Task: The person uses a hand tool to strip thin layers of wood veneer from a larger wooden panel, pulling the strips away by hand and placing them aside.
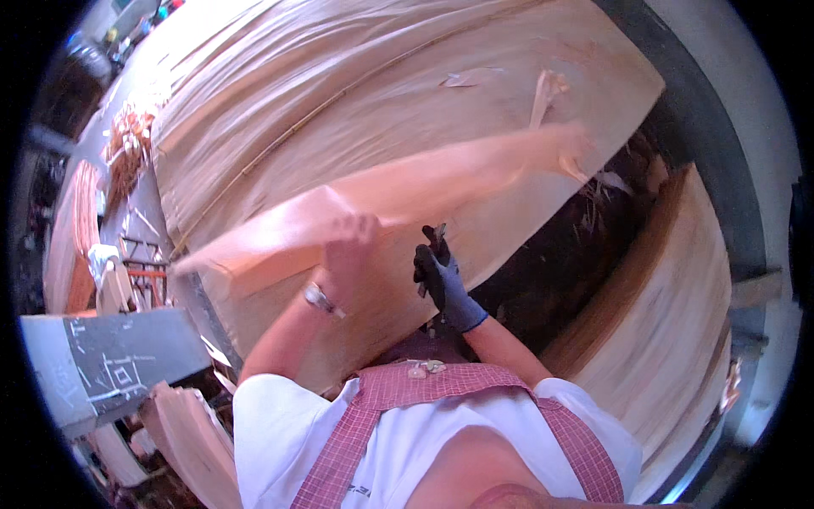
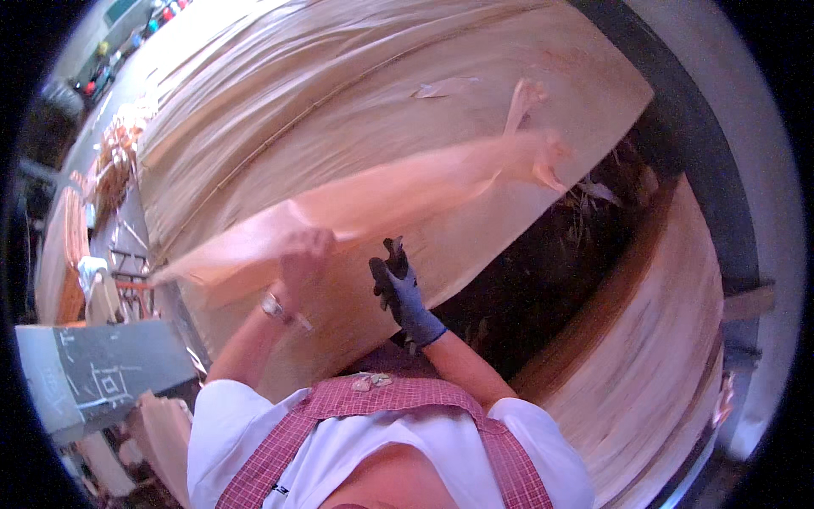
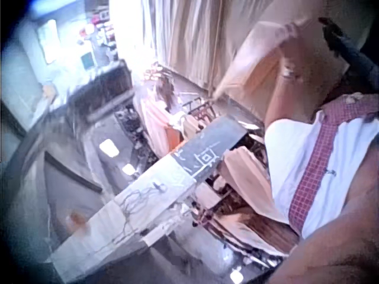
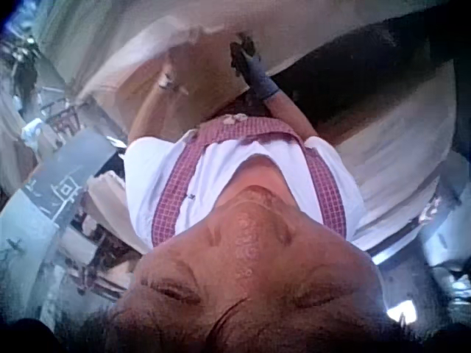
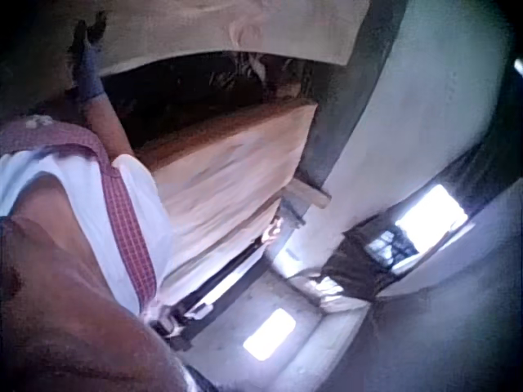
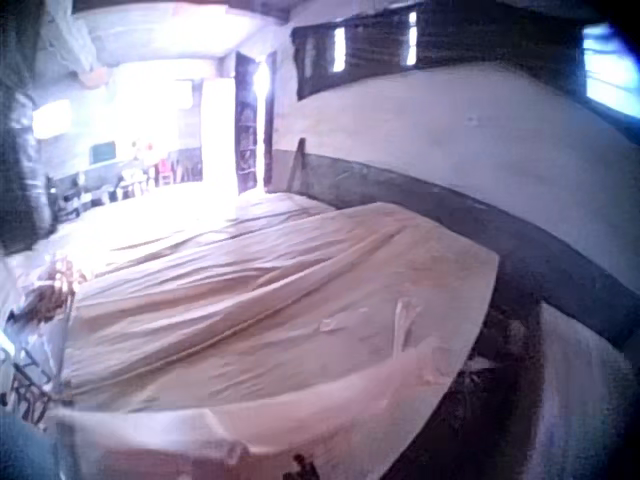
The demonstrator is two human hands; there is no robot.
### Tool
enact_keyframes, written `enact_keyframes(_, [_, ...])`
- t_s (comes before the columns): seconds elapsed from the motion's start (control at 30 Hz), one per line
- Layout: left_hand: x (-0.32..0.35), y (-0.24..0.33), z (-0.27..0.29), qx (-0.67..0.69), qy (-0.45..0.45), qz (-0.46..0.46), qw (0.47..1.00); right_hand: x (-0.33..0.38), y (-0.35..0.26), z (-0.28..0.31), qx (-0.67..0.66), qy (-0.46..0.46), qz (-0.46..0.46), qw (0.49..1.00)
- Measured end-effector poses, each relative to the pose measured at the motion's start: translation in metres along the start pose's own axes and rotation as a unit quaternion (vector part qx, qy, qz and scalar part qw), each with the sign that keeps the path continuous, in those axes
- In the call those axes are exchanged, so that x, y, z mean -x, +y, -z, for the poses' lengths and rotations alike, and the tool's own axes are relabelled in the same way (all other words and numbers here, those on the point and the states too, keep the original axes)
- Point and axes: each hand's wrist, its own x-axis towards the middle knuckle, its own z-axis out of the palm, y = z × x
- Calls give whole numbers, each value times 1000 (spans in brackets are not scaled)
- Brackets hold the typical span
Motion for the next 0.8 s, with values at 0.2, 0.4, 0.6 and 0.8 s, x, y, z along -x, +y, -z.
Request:
enact_keyframes(0.2, [98,98,71,194,-10,-83,978,99,66,-9,-227,131,33,965])
enact_keyframes(0.4, [214,96,196,325,-140,-176,918,237,115,103,-183,244,-124,944])
enact_keyframes(0.6, [265,43,238,353,-226,-189,888,315,158,241,192,562,72,802])
enact_keyframes(0.8, [305,-29,239,536,-297,-6,790,286,134,-22,103,252,240,932])
